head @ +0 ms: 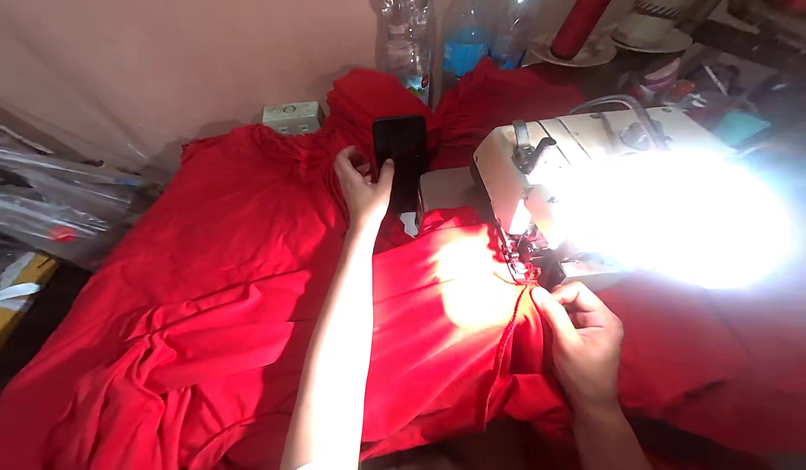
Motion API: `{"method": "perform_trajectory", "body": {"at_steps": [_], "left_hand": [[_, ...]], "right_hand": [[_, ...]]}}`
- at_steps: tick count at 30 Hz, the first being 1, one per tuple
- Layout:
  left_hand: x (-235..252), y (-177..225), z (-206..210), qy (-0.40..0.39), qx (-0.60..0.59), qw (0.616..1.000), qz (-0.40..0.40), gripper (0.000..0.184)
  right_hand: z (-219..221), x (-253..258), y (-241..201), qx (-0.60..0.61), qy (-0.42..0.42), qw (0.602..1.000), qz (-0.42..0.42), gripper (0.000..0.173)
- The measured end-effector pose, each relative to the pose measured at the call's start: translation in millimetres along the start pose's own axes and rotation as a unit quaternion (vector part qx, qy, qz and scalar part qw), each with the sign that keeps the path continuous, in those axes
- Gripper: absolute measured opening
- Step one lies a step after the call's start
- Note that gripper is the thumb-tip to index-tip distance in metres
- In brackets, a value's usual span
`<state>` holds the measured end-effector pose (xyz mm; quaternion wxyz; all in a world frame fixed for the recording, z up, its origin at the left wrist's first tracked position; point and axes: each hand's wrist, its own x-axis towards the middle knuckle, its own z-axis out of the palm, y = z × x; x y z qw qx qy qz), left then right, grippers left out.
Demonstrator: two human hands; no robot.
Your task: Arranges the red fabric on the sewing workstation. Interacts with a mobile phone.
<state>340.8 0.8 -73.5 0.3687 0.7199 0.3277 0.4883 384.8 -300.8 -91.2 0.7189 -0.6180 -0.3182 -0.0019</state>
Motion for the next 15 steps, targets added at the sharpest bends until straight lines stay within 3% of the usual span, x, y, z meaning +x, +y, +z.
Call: {"method": "perform_trajectory", "body": {"at_steps": [4, 7, 12, 15], "left_hand": [[-3.5, 26.5, 7.2, 0.002, 0.098, 0.995, 0.008, 0.095], [3.2, 60.5, 16.4, -0.054, 0.226, 0.972, -0.029, 0.126], [21.5, 100.6, 41.7, -0.178, 0.418, 0.887, -0.076, 0.126], [26.4, 98.4, 49.5, -0.170, 0.415, 0.885, -0.124, 0.126]], "right_hand": [[0.0, -0.2, 0.6, 0.003, 0.000, 1.000, 0.002, 0.019], [0.1, -0.2, 0.4, 0.003, 0.000, 1.000, 0.002, 0.019], [1.9, 0.2, -0.6, 0.005, 0.011, 1.000, 0.007, 0.019], [2.4, 0.8, -1.5, 0.003, 0.015, 1.000, 0.009, 0.018]]}}
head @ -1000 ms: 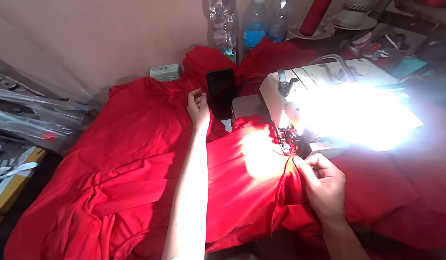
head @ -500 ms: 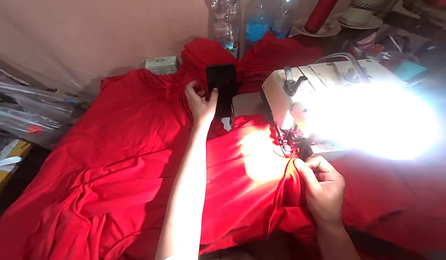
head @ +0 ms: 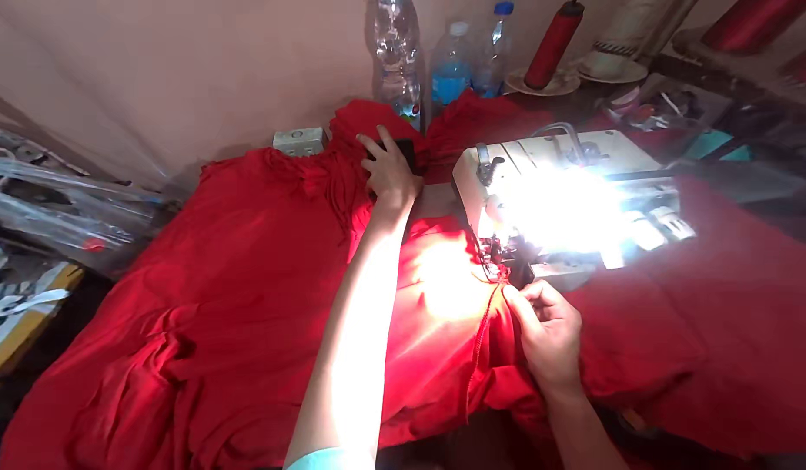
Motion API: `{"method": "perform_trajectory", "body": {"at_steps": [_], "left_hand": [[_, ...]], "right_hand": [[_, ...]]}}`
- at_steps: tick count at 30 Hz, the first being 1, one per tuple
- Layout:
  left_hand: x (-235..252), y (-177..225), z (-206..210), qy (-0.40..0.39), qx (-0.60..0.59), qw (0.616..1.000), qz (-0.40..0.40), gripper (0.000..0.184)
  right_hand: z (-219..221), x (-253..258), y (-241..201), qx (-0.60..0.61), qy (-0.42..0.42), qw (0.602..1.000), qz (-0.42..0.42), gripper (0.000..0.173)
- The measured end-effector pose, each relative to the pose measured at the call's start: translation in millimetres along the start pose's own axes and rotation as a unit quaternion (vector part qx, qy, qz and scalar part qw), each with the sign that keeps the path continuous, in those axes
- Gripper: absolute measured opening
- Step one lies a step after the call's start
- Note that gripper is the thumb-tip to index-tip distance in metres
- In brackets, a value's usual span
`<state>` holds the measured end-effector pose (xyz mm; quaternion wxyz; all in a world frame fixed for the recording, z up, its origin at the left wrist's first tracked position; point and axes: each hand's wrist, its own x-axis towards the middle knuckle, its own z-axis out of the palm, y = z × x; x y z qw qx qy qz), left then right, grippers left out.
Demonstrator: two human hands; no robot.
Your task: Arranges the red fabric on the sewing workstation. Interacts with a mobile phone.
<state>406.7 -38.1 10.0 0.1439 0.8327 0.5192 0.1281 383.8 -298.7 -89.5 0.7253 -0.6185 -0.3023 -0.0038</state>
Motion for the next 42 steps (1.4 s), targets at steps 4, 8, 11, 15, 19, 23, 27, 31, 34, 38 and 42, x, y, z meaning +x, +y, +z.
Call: {"method": "perform_trajectory", "body": {"at_steps": [4, 8, 11, 15, 19, 23, 27, 31, 34, 38, 42], "left_hand": [[0.9, -5.9, 2.4, 0.006, -0.013, 1.000, -0.011, 0.118], [-0.7, -8.9, 4.1, 0.028, -0.025, 0.999, -0.015, 0.114], [-2.9, -8.5, 3.5, 0.030, -0.025, 0.999, -0.014, 0.114], [-11.8, -16.6, 6.9, 0.060, -0.073, 0.995, 0.006, 0.123], [-17.3, -45.9, 16.9, 0.127, -0.190, 0.973, 0.030, 0.097], [-6.5, -71.1, 23.4, 0.192, -0.246, 0.947, 0.076, 0.075], [-5.5, -56.3, 8.3, 0.159, -0.218, 0.959, 0.080, 0.089], [-5.5, -14.4, -2.7, 0.042, -0.108, 0.993, 0.020, 0.127], [1.8, 1.5, 7.0, 0.024, -0.053, 0.998, -0.026, 0.133], [2.4, 2.2, 10.0, 0.025, -0.040, 0.998, -0.035, 0.124], [2.7, 0.2, 11.0, 0.035, -0.056, 0.997, -0.035, 0.120]], "right_hand": [[0.2, 0.5, 1.7, 0.000, -0.001, 1.000, 0.000, 0.020], [0.4, 0.5, 1.7, 0.005, -0.002, 1.000, 0.000, 0.020], [0.6, -0.2, 0.7, 0.008, 0.003, 1.000, 0.008, 0.020], [1.1, -1.0, 1.4, 0.012, 0.005, 1.000, 0.003, 0.020], [1.1, -1.2, 1.0, 0.013, 0.001, 1.000, 0.004, 0.020], [0.7, -0.8, 0.3, 0.007, 0.002, 1.000, 0.001, 0.020], [0.7, -0.2, 1.3, 0.005, 0.001, 1.000, -0.008, 0.020], [0.9, -0.6, 1.4, 0.002, 0.006, 1.000, -0.007, 0.021], [0.0, -0.2, -0.7, 0.000, 0.005, 1.000, 0.000, 0.020], [-1.6, 0.3, 1.1, 0.007, -0.002, 1.000, -0.004, 0.020], [-0.5, 0.5, 2.6, 0.018, -0.007, 1.000, -0.004, 0.020]]}}
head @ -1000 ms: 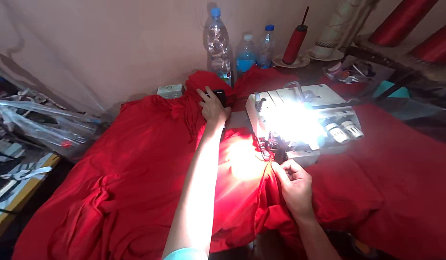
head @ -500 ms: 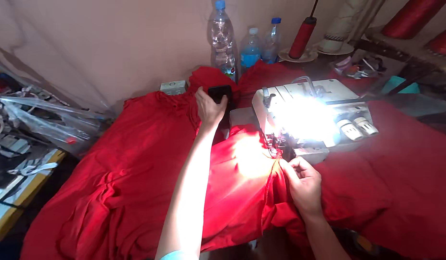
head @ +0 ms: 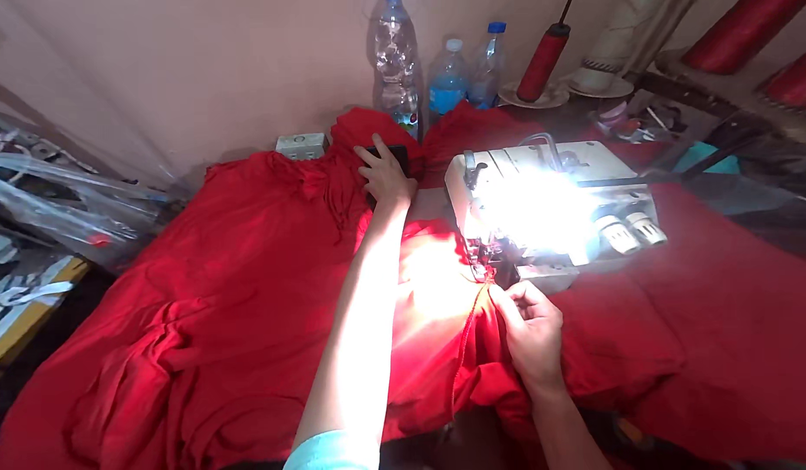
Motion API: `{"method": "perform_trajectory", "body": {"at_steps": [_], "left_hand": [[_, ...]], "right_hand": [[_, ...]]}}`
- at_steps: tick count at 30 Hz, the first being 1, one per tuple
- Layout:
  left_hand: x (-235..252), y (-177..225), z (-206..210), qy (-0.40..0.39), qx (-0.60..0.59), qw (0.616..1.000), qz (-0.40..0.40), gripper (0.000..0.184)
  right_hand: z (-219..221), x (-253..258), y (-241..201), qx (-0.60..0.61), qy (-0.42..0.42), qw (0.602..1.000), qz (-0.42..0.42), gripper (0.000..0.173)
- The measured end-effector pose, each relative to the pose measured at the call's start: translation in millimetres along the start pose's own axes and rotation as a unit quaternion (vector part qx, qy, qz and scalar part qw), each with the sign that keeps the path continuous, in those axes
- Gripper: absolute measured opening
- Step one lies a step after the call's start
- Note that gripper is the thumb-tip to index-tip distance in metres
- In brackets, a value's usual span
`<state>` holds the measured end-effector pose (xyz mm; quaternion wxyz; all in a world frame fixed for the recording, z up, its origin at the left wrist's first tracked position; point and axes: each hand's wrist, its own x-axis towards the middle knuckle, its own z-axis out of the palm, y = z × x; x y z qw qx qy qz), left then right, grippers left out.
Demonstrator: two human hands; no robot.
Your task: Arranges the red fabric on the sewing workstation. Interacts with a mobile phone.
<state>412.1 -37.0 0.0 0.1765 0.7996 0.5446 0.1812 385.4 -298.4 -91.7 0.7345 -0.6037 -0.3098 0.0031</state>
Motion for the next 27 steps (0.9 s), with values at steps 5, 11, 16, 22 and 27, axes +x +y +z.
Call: {"method": "perform_trajectory", "body": {"at_steps": [5, 11, 16, 22, 27], "left_hand": [[-4.5, -3.2, 0.8, 0.016, -0.046, 0.999, 0.006, 0.118], [-7.7, -7.5, 1.6, 0.060, -0.072, 0.996, 0.010, 0.111], [-4.9, -9.9, 2.6, 0.074, -0.082, 0.994, 0.011, 0.110], [-4.4, -12.0, 2.5, 0.061, -0.076, 0.995, 0.013, 0.118], [-4.3, -12.9, -1.1, 0.035, -0.065, 0.997, 0.006, 0.123]], "right_hand": [[-0.1, 0.0, 0.8, 0.005, 0.002, 1.000, 0.004, 0.021], [1.2, -0.5, 1.0, 0.002, 0.008, 1.000, 0.007, 0.021], [0.3, -0.8, -0.1, 0.002, 0.005, 1.000, 0.010, 0.020], [0.2, -0.2, -0.5, 0.002, 0.008, 1.000, 0.008, 0.021], [0.0, -0.5, 0.3, 0.006, 0.005, 1.000, 0.011, 0.020]]}}
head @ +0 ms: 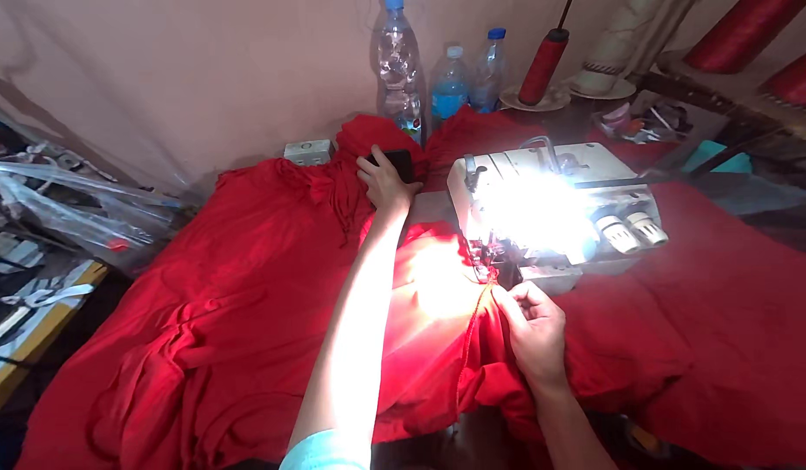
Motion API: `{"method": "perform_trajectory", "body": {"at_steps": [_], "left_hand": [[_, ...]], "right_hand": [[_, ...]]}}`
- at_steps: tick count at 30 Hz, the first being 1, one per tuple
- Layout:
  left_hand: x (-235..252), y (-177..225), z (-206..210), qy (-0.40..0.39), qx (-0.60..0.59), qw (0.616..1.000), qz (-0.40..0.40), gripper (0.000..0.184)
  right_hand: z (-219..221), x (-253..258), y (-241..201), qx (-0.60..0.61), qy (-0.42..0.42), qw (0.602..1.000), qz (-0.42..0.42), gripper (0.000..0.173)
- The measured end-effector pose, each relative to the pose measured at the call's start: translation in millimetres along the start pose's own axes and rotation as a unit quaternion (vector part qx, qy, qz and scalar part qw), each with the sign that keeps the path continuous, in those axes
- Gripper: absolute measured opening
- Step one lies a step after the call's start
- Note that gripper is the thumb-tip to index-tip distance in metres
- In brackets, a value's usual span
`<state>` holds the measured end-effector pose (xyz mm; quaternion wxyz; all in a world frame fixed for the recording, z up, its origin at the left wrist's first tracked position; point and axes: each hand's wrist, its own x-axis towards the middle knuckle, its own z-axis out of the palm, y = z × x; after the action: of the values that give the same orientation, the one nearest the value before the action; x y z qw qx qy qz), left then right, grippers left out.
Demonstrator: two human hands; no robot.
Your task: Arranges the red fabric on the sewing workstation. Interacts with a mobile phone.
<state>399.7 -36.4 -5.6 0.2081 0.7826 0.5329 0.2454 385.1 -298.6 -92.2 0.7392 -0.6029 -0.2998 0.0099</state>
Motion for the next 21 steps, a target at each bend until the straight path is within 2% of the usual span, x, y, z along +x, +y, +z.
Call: {"method": "perform_trajectory", "body": {"at_steps": [11, 15, 17, 21], "left_hand": [[0.1, 7.9, -1.6, -0.021, 0.035, 0.999, -0.026, 0.123], [-3.8, 3.0, -6.1, -0.021, 0.006, 1.000, -0.020, 0.128], [-6.8, -5.8, -11.9, 0.002, -0.056, 0.998, -0.001, 0.115], [6.5, -39.0, -12.7, 0.107, -0.211, 0.970, 0.058, 0.063]], "right_hand": [[-0.1, 0.4, 1.4, 0.008, -0.005, 1.000, -0.002, 0.020], [-0.1, 0.0, 1.4, 0.009, -0.004, 1.000, 0.000, 0.020], [0.2, 0.2, 1.3, 0.010, -0.004, 1.000, 0.001, 0.020], [0.3, -0.3, 1.1, 0.009, -0.007, 1.000, 0.001, 0.020]]}}
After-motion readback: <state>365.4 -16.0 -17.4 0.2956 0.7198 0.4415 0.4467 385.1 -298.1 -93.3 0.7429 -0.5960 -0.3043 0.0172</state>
